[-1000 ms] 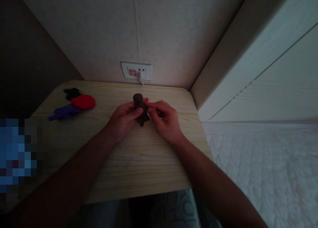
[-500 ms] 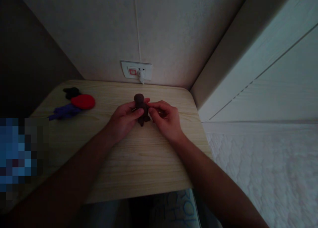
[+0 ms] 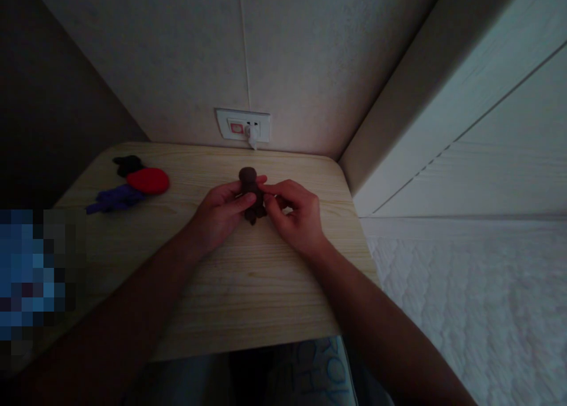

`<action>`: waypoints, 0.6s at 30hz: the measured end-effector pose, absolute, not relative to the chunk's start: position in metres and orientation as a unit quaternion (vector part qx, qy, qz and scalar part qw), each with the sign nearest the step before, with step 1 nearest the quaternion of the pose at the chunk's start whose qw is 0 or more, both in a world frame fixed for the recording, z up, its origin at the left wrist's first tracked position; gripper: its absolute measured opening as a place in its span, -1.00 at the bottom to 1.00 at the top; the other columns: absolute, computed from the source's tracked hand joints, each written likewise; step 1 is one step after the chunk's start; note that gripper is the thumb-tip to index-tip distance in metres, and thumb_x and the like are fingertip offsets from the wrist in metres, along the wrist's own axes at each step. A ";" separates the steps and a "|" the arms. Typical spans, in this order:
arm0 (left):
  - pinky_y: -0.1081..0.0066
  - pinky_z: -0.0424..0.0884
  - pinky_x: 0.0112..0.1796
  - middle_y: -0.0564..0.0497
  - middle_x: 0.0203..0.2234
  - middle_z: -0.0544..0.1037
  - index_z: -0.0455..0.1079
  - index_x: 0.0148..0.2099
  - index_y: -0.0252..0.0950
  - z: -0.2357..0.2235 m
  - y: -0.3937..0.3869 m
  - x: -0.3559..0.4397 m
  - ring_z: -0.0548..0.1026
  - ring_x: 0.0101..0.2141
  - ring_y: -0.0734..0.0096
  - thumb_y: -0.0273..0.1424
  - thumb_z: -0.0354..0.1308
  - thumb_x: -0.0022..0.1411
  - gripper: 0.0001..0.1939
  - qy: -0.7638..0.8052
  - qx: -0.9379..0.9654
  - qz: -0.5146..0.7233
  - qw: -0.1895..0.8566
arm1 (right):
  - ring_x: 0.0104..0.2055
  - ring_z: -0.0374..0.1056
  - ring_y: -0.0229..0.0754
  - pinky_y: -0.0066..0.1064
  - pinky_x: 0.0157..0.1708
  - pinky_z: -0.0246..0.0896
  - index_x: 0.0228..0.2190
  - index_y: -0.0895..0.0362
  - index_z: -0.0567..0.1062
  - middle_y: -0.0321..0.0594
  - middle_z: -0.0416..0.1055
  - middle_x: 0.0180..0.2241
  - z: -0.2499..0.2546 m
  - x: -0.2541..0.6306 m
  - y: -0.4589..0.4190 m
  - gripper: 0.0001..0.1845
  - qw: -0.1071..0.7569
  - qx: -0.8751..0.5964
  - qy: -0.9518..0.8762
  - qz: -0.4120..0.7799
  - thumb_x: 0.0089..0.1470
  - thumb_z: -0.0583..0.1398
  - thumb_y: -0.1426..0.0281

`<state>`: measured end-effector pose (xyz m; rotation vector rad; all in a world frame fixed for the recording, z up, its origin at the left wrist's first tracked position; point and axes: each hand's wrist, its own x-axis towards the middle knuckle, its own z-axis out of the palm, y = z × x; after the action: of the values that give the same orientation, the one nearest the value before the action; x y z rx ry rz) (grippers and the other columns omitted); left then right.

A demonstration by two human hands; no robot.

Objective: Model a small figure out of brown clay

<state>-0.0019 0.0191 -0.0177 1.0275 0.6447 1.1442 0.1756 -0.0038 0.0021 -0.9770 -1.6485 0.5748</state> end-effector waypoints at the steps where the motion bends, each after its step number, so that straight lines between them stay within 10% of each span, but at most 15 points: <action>1: 0.17 0.50 0.00 -0.09 -0.18 0.72 0.68 0.03 -0.26 -0.018 0.019 -0.002 0.67 -0.12 0.15 -0.20 0.53 0.12 -0.55 0.289 0.455 0.505 0.674 | -0.32 0.49 -0.19 -0.35 -0.40 0.41 -0.16 0.01 0.73 -0.19 0.61 -0.32 0.002 0.176 -0.003 -0.81 0.538 -0.410 -0.696 0.241 0.27 0.29 0.33; 7: 0.19 0.47 0.09 -0.11 -0.12 0.73 0.71 -0.01 -0.23 -0.016 0.019 -0.002 0.63 0.06 0.08 -0.21 0.56 0.08 -0.58 0.292 0.451 0.520 0.664 | -0.30 0.49 -0.19 -0.35 -0.38 0.45 -0.15 0.01 0.73 -0.18 0.61 -0.29 0.002 0.175 -0.002 -0.82 0.542 -0.400 -0.689 0.267 0.26 0.33 0.28; 18: 0.27 0.51 -0.13 -0.04 -0.25 0.72 0.70 0.03 -0.25 -0.015 0.019 -0.004 0.64 -0.26 0.26 -0.23 0.56 0.08 -0.54 0.310 0.460 0.507 0.659 | -0.37 0.52 -0.22 -0.37 -0.37 0.49 -0.23 0.08 0.69 -0.18 0.67 -0.29 0.003 0.176 -0.003 -0.84 0.541 -0.433 -0.657 0.296 0.25 0.35 0.27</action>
<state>-0.0036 0.0195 -0.0149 1.0418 0.7016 1.1485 0.1764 -0.0033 0.0033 -1.0288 -1.5619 0.7030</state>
